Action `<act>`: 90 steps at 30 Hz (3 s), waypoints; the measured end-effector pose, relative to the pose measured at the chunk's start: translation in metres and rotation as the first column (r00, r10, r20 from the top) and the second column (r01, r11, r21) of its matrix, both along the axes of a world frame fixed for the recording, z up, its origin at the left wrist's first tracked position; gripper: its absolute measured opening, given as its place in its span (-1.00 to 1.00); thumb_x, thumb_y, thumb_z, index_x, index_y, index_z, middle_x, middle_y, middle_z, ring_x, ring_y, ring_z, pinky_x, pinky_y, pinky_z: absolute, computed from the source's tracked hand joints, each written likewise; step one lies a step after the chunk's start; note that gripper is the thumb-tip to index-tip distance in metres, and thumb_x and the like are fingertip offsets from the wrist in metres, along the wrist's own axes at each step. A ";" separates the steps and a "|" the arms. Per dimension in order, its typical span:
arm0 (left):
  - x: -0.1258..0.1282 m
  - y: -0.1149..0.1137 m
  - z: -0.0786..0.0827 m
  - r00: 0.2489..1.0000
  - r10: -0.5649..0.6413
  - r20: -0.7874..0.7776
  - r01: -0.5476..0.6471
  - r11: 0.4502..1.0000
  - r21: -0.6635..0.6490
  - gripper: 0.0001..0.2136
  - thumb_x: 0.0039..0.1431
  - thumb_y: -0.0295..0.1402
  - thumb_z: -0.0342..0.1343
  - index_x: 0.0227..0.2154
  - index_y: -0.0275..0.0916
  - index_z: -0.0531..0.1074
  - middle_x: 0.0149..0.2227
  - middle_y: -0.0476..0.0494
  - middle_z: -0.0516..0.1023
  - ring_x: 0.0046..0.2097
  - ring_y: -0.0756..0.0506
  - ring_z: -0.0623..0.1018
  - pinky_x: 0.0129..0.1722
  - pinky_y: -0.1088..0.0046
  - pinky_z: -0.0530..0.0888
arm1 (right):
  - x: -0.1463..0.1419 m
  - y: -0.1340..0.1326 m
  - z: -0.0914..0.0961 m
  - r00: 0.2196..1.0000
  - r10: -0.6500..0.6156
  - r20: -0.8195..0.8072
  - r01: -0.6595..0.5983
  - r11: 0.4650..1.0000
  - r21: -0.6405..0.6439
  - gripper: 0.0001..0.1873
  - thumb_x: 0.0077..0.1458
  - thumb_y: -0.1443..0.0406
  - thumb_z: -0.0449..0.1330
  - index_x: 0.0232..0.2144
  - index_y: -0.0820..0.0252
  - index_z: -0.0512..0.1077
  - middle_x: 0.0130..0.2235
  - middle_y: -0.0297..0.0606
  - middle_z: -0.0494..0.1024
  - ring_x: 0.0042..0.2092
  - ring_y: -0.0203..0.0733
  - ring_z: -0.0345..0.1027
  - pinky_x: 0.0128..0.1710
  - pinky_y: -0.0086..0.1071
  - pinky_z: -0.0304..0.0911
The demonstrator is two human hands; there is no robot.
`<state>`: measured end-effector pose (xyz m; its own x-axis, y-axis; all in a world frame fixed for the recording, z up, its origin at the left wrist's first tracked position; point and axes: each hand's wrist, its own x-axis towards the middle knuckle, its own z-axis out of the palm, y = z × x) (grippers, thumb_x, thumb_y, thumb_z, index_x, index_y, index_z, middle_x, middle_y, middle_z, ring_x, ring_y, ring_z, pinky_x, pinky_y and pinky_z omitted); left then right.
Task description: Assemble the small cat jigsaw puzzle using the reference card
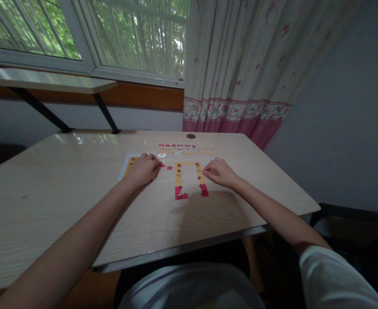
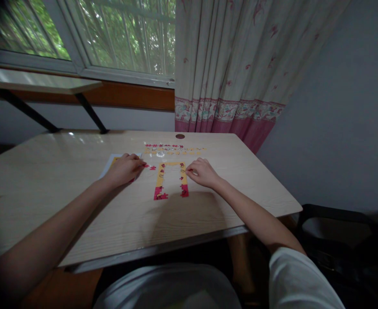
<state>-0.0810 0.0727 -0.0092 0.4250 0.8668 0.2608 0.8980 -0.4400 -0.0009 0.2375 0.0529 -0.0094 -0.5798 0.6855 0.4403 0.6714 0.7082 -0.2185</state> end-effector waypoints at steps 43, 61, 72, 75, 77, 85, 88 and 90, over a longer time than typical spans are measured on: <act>0.081 -0.049 0.017 0.411 0.217 0.885 0.386 0.838 -0.385 -0.80 -0.15 -0.25 0.23 -0.46 -0.27 0.49 -0.46 -0.10 0.52 -0.44 -0.02 0.43 -0.40 0.41 0.38 | -0.029 -0.023 -0.001 0.985 0.093 -0.145 -0.057 0.970 0.237 -0.78 0.16 0.17 0.11 -0.32 0.12 0.51 -0.37 -0.24 0.56 -0.31 -0.21 0.31 -0.26 -0.29 0.05; 0.053 -0.035 0.017 0.591 0.178 0.786 0.152 0.933 -0.326 -0.77 0.06 -0.27 0.07 -0.29 -0.27 0.51 -0.33 -0.19 0.56 -0.29 -0.13 0.50 -0.30 0.29 0.42 | -0.013 -0.026 0.009 0.968 0.117 -0.223 -0.063 0.970 0.236 -0.79 0.18 0.19 0.12 -0.37 0.16 0.48 -0.38 -0.26 0.56 -0.31 -0.23 0.34 -0.24 -0.30 0.06; 0.058 -0.058 0.009 0.922 -0.154 0.355 0.226 0.959 -0.169 -0.61 0.00 -0.17 0.17 -0.10 -0.20 0.42 -0.04 -0.21 0.41 0.00 -0.26 0.32 0.00 0.14 0.28 | -0.024 -0.040 0.003 0.952 0.306 -0.020 -0.306 0.944 -0.121 -0.91 0.08 0.30 0.19 -0.44 0.17 0.47 -0.45 -0.35 0.49 -0.31 -0.29 0.31 -0.23 -0.39 0.06; 0.062 -0.060 0.007 0.934 -0.156 0.320 0.222 0.959 -0.179 -0.60 0.00 -0.17 0.18 -0.09 -0.20 0.42 -0.04 -0.21 0.40 0.01 -0.28 0.31 -0.01 0.14 0.29 | -0.024 -0.039 0.003 0.954 0.299 -0.007 -0.296 0.943 -0.150 -0.90 0.07 0.27 0.20 -0.45 0.17 0.46 -0.45 -0.36 0.49 -0.30 -0.29 0.32 -0.22 -0.39 0.05; 0.064 -0.061 0.007 0.936 -0.165 0.310 0.228 0.957 -0.180 -0.59 0.01 -0.15 0.17 -0.08 -0.21 0.41 -0.04 -0.23 0.40 0.01 -0.28 0.31 -0.01 0.14 0.28 | -0.023 -0.039 0.002 0.957 0.290 0.000 -0.287 0.945 -0.159 -0.89 0.07 0.27 0.21 -0.46 0.17 0.46 -0.45 -0.36 0.49 -0.30 -0.28 0.32 -0.22 -0.39 0.05; 0.069 -0.062 0.003 0.933 -0.226 0.281 0.282 0.943 -0.177 -0.56 0.01 -0.14 0.17 -0.05 -0.21 0.41 -0.06 -0.24 0.40 0.03 -0.29 0.31 0.04 0.09 0.20 | -0.024 -0.038 0.001 0.957 0.287 0.035 -0.278 0.947 -0.160 -0.89 0.06 0.26 0.20 -0.47 0.16 0.46 -0.46 -0.37 0.49 -0.32 -0.29 0.30 -0.22 -0.39 0.02; 0.070 -0.062 0.001 0.937 -0.216 0.276 0.275 0.941 -0.196 -0.54 -0.01 -0.14 0.18 -0.04 -0.22 0.40 -0.05 -0.24 0.40 0.05 -0.30 0.30 0.08 0.07 0.15 | -0.023 -0.037 0.000 0.957 0.286 0.058 -0.276 0.951 -0.142 -0.88 0.06 0.25 0.20 -0.46 0.16 0.47 -0.48 -0.37 0.48 -0.31 -0.28 0.30 -0.22 -0.38 0.01; 0.070 -0.061 0.001 0.936 -0.213 0.280 0.275 0.939 -0.204 -0.53 -0.02 -0.12 0.19 -0.04 -0.21 0.40 -0.06 -0.23 0.40 0.05 -0.30 0.30 0.08 0.07 0.15 | -0.021 -0.037 0.000 0.954 0.293 0.068 -0.282 0.950 -0.132 -0.89 0.06 0.25 0.20 -0.46 0.15 0.47 -0.48 -0.38 0.48 -0.31 -0.27 0.30 -0.23 -0.38 0.00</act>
